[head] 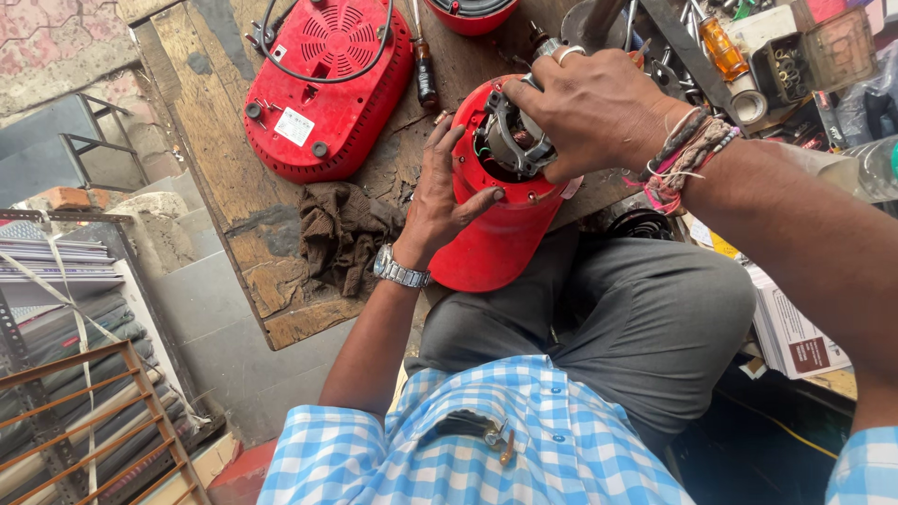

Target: The person assembles a red electric appliance by inserting a motor unit into a red plastic housing. They align the motor shaft with the housing opening, secure the motor, and then attach a red plastic cover to the top of the assembly.

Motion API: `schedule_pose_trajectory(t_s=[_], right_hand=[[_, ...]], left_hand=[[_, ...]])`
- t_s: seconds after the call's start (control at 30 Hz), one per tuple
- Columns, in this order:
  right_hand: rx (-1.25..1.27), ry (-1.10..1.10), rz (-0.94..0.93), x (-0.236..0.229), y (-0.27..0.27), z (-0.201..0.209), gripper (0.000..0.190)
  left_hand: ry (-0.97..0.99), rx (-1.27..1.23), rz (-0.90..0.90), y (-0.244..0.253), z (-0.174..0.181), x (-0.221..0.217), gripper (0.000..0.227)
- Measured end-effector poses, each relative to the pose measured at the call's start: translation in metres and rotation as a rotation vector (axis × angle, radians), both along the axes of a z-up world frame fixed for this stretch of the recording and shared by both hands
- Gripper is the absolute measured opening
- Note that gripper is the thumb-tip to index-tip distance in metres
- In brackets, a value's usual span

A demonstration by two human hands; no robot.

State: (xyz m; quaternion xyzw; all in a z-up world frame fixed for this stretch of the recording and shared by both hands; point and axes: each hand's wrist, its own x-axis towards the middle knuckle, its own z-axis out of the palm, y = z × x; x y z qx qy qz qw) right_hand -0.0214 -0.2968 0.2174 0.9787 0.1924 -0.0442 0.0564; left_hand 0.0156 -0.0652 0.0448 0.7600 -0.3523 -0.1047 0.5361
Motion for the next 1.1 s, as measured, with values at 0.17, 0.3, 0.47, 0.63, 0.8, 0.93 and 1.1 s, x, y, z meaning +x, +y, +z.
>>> schedule_pose_trajectory(t_s=[0.17,0.3,0.47,0.63,0.8,0.93,1.1], right_hand=[[-0.018,-0.075,0.057,0.002,-0.001,-0.003,0.099],[-0.012,-0.1,0.048,-0.002,0.0,-0.006,0.099],[0.054,-0.108,0.036,-0.008,0.0,-0.013,0.095],[0.111,-0.218,0.056,-0.014,-0.002,-0.011,0.098],[0.097,-0.141,0.043,-0.006,-0.001,0.012,0.091],[-0.023,-0.006,-0.011,0.009,0.013,0.028,0.082],[-0.06,0.066,0.001,0.022,0.023,0.028,0.059]], left_hand=[[-0.07,0.072,-0.018,0.0,0.001,0.003,0.091],[-0.091,0.064,-0.025,-0.001,-0.002,0.004,0.09],[-0.053,0.084,-0.048,-0.001,0.001,0.009,0.089],[-0.051,0.097,-0.03,0.002,-0.001,0.006,0.093],[-0.114,0.033,-0.027,0.001,-0.008,0.007,0.108],[-0.091,0.035,-0.034,0.002,-0.007,0.007,0.113],[-0.095,0.048,-0.042,0.001,-0.003,0.007,0.108]])
